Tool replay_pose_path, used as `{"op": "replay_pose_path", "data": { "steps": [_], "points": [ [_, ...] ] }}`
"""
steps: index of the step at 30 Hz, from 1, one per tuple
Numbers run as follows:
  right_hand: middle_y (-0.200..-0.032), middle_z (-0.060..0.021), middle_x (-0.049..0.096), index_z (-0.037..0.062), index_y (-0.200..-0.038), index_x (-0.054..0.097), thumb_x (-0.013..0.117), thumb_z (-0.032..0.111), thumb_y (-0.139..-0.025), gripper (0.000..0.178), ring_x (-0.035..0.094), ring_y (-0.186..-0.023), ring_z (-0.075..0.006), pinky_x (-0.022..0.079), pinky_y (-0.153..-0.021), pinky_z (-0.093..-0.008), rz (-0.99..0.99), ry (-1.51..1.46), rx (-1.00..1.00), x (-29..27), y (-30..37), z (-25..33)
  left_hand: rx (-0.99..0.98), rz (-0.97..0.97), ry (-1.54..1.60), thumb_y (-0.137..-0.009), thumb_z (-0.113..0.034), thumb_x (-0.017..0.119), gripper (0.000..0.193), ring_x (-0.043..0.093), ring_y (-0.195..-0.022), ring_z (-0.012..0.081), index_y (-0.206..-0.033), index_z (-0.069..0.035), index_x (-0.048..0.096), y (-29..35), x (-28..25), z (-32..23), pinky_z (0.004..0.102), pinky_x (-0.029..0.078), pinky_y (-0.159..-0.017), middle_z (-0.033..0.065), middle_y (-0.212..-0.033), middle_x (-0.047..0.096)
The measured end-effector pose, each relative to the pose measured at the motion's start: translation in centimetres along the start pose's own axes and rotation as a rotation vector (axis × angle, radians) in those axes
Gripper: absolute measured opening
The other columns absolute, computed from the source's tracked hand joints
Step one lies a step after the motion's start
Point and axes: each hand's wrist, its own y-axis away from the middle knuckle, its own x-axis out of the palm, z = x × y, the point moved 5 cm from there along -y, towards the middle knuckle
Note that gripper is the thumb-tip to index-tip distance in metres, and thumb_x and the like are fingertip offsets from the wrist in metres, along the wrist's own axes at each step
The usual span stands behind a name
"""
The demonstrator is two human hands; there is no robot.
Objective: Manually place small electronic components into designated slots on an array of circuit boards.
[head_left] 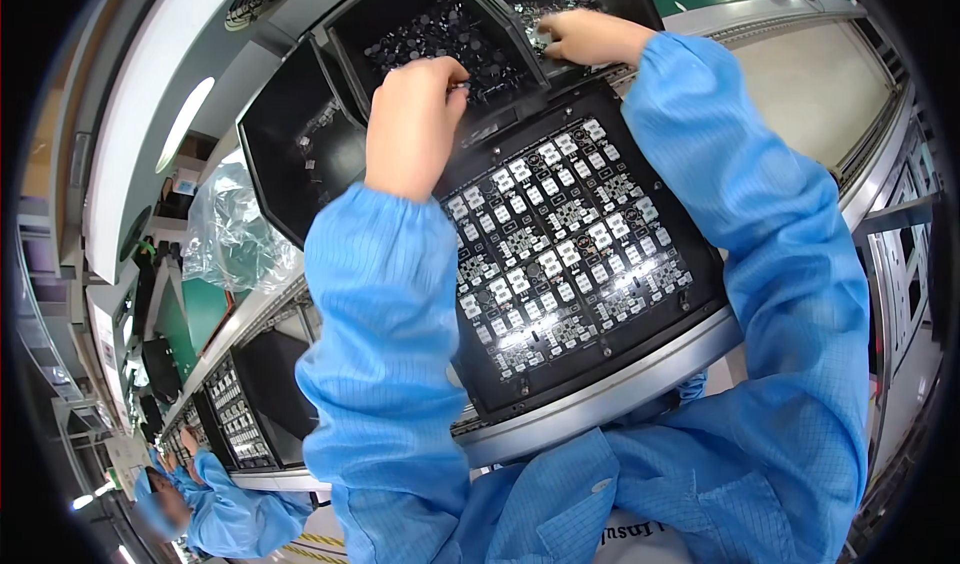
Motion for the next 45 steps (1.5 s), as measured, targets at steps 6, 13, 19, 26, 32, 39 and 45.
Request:
{"op": "replay_pose_path", "data": {
  "steps": [6,13,19,26,32,39,45],
  "points": [
    [-0.089,-0.0184,0.068,-0.0022,-0.097,0.067,0.065,0.007,-0.077,0.022,0.066,-0.082,-0.0329,0.052,-0.075,-0.0374,-0.07,-0.079,-0.236,-1.8,0.8,2.8,-0.143,0.105,0.652,-0.076,0.003,0.068,0.018,0.068,-0.075,0.0169,-0.094,0.0,0.068,5.6,-1.1,-3.3,0.0255,0.053,-0.066,0.0114,-0.08,0.067],
    [-0.082,-0.0204,0.065,0.0002,-0.09,0.068,0.056,0.009,-0.082,0.017,0.065,-0.079,-0.0337,0.052,-0.071,-0.0377,-0.514,-0.187,-0.239,-4.7,4.8,1.2,-0.148,0.181,0.535,-0.084,0.004,0.06,0.022,0.058,-0.085,0.0121,-0.103,-0.002,0.069,7.0,1.6,-2.1,0.025,0.05,-0.076,0.0055,-0.096,0.059],
    [-0.084,-0.0196,0.067,0.0003,-0.097,0.063,0.05,0.009,-0.087,0.018,0.065,-0.08,-0.0346,0.051,-0.071,-0.038,-0.5,-0.368,-0.105,-3.5,5.2,-1.6,-0.159,0.128,0.553,-0.08,0.003,0.063,0.024,0.062,-0.074,0.019,-0.103,0.0,0.063,6.1,4.7,-1.5,0.0289,0.049,-0.067,0.0114,-0.091,0.062],
    [-0.082,-0.0191,0.066,0.0013,-0.096,0.054,0.047,0.01,-0.089,0.013,0.065,-0.079,-0.0354,0.05,-0.07,-0.04,-0.473,-0.431,0.014,-3.8,6.1,-1.7,-0.161,0.157,0.428,-0.077,0.002,0.065,0.014,0.064,-0.071,0.0204,-0.091,0.002,0.064,6.0,6.2,-1.3,0.0298,0.05,-0.063,0.0109,-0.087,0.063],
    [-0.078,-0.0157,0.067,0.0018,-0.089,0.058,0.057,0.007,-0.082,0.009,0.065,-0.075,-0.0318,0.051,-0.067,-0.0378,-0.545,-0.382,-0.159,-3.1,5.0,-2.9,-0.054,0.158,0.32,-0.078,0.002,0.064,0.014,0.062,-0.074,0.0274,-0.091,0.0,0.066,5.5,6.8,-1.8,0.0341,0.049,-0.065,0.011,-0.088,0.061],
    [-0.074,-0.0141,0.066,0.0013,-0.087,0.059,0.057,0.005,-0.08,0.007,0.065,-0.071,-0.0293,0.05,-0.064,-0.0359,-0.51,-0.436,-0.139,-3.2,5.1,-3.1,-0.004,0.169,0.251,-0.078,0.003,0.062,0.013,0.06,-0.078,0.0312,-0.09,0.0,0.066,5.4,7.2,-2.5,0.0369,0.05,-0.068,0.011,-0.089,0.059],
    [-0.073,-0.0147,0.065,0.0012,-0.086,0.059,0.057,0.004,-0.08,0.007,0.065,-0.071,-0.0298,0.049,-0.063,-0.0365,-0.506,-0.45,-0.139,-3.5,5.2,-3.2,0.029,0.187,0.218,-0.077,0.003,0.062,0.013,0.061,-0.079,0.0308,-0.089,0.0,0.066,4.8,7.3,-2.8,0.037,0.05,-0.069,0.0106,-0.088,0.059]
  ]
}}
